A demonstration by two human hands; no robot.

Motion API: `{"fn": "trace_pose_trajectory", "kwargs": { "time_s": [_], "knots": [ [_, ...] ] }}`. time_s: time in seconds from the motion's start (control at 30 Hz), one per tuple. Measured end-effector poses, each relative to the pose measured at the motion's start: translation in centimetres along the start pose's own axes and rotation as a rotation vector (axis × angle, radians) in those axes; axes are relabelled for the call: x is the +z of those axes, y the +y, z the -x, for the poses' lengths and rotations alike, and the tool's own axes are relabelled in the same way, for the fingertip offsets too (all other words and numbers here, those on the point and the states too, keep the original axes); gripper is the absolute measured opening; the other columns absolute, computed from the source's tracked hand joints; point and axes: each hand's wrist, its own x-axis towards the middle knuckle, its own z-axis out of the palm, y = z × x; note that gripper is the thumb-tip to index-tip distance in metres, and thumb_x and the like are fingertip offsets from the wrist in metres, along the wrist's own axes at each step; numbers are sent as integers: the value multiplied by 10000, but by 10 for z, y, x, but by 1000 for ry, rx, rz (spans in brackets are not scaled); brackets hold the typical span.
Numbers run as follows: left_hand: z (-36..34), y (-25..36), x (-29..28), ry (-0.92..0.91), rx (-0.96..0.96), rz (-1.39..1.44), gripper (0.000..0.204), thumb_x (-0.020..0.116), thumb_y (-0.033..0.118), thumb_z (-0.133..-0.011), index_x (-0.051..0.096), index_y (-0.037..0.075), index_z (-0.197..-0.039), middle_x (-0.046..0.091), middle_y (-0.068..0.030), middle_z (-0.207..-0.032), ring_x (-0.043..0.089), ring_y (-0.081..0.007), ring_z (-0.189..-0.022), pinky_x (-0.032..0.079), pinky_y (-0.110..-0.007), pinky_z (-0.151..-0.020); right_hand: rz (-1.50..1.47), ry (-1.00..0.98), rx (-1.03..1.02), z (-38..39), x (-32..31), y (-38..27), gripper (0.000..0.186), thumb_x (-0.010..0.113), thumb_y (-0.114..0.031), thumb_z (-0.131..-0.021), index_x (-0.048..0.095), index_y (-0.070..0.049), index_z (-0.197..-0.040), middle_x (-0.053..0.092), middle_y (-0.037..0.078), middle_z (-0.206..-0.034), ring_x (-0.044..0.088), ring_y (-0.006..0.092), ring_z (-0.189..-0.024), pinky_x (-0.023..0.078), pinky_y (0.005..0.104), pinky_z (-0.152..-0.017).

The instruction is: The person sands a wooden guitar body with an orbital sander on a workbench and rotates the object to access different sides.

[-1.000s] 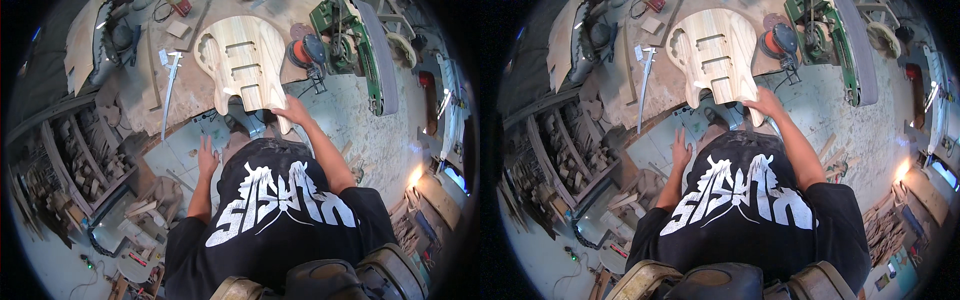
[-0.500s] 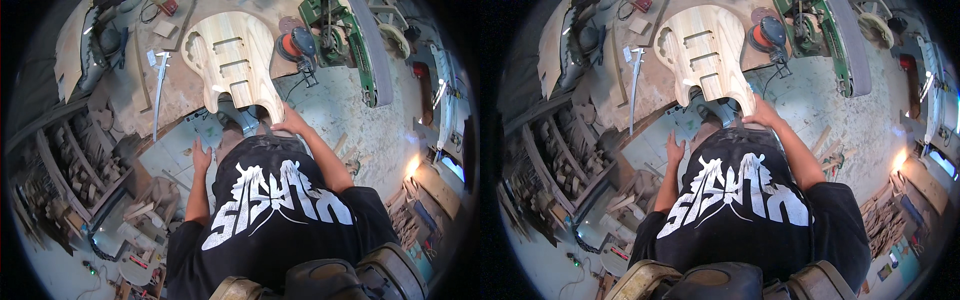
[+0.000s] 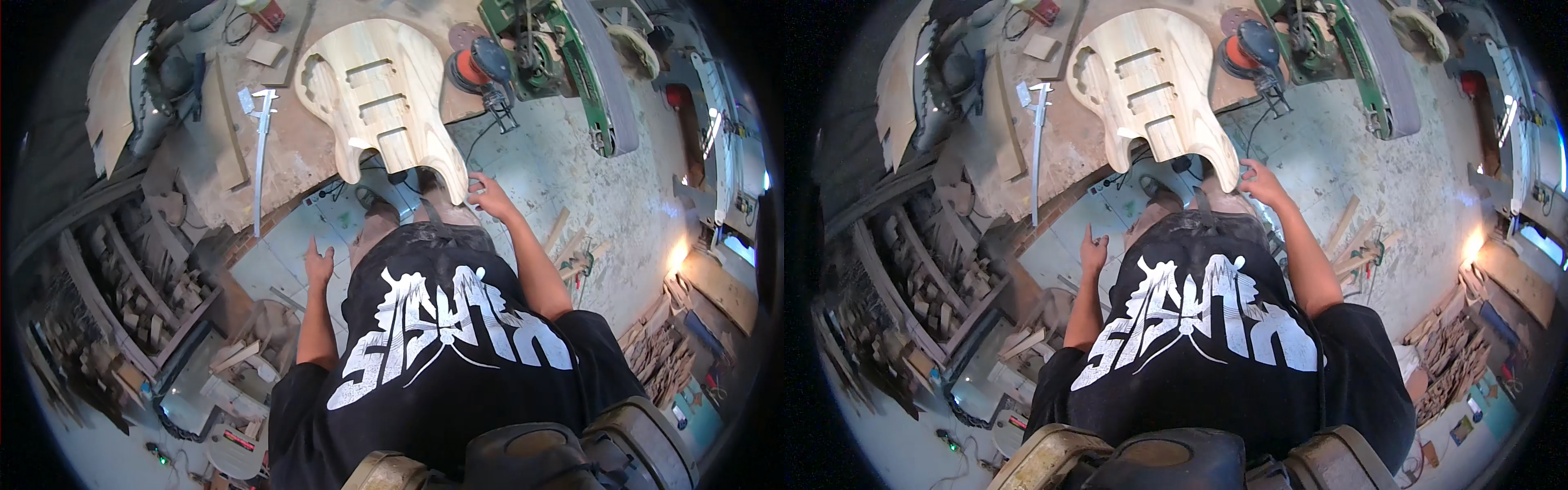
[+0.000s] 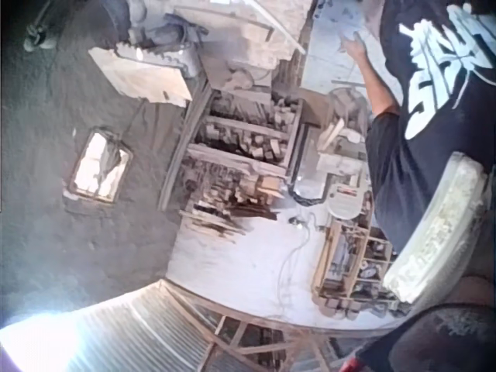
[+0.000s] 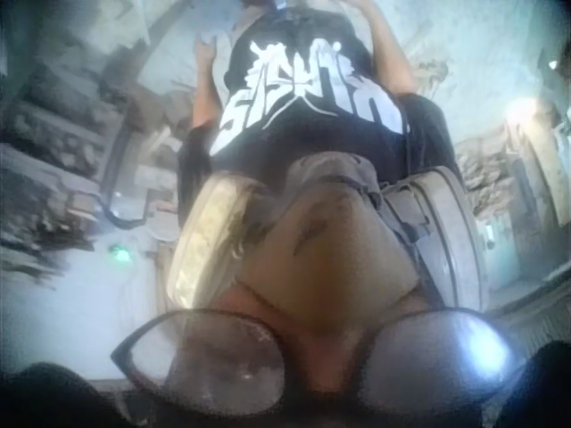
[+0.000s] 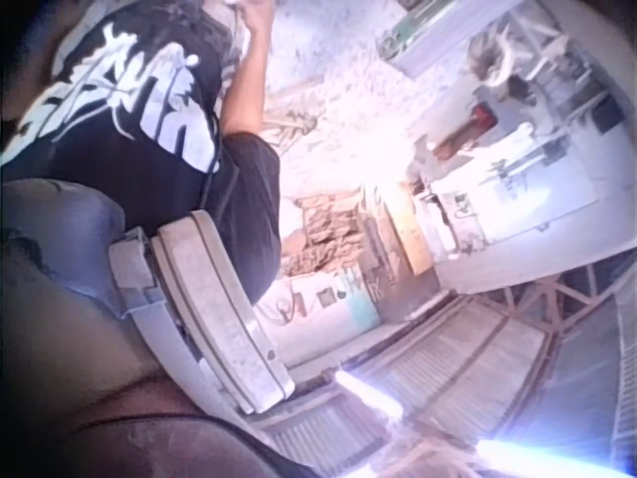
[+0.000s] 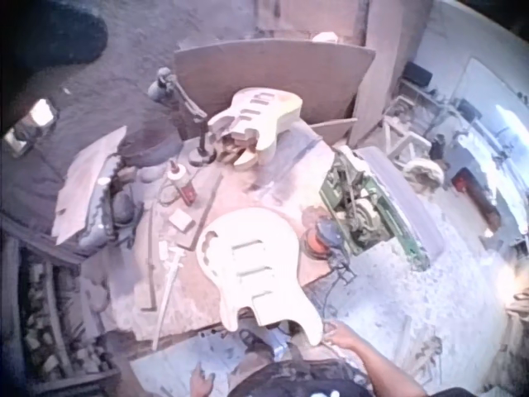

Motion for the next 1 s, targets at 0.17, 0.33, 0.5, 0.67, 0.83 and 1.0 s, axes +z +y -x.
{"fn": "trace_pose_trajectory", "kwargs": {
  "time_s": [0.17,0.33,0.5,0.67,0.83,1.0],
  "knots": [
    [-14,10,-9,229,185,-1,571,692,340,-975,609,-13,-1416,716,-253,-1255,728,-371,-1101,553,-438,-960,-165,77,-15,0,10,-10,675,694,-96,-797,554,-72,-1456,688,84,-1051,690,179,-850,578,334,-700],
    [-17,121,-16,207,257,281,542,681,416,-1001,662,-19,-1323,743,-225,-1208,735,-339,-1087,558,-408,-934,-168,104,-17,-3,11,-9,595,648,-114,-846,572,-65,-1434,716,67,-1034,698,154,-818,568,316,-681],
    [-18,195,-13,287,259,264,600,719,477,-953,675,-17,-1290,739,-223,-1196,719,-352,-1100,543,-432,-954,323,205,-222,-3,0,-22,515,629,-127,-870,607,-31,-1375,733,123,-1016,712,270,-821,569,398,-760],
    [-25,226,-5,345,228,179,657,756,523,-896,647,-48,-1201,725,-244,-1159,690,-418,-1101,526,-490,-947,520,450,-520,4,-32,-80,491,702,-174,-884,626,-51,-1353,694,169,-1096,676,346,-1012,535,426,-895],
    [-24,226,6,392,196,315,601,771,479,-898,611,-37,-1162,713,-272,-1125,676,-459,-1071,518,-518,-922,688,683,-874,-1,-66,-188,596,785,-244,-868,595,-90,-1412,602,217,-1270,593,386,-1207,484,450,-1027],
    [-26,230,26,462,179,493,556,790,418,-900,590,-25,-1171,710,-280,-1100,671,-477,-1059,520,-512,-908,936,653,-794,-55,-92,-232,800,821,-353,-843,480,-130,-1532,472,295,-1447,495,495,-1313,440,539,-1099]
  ]
}}
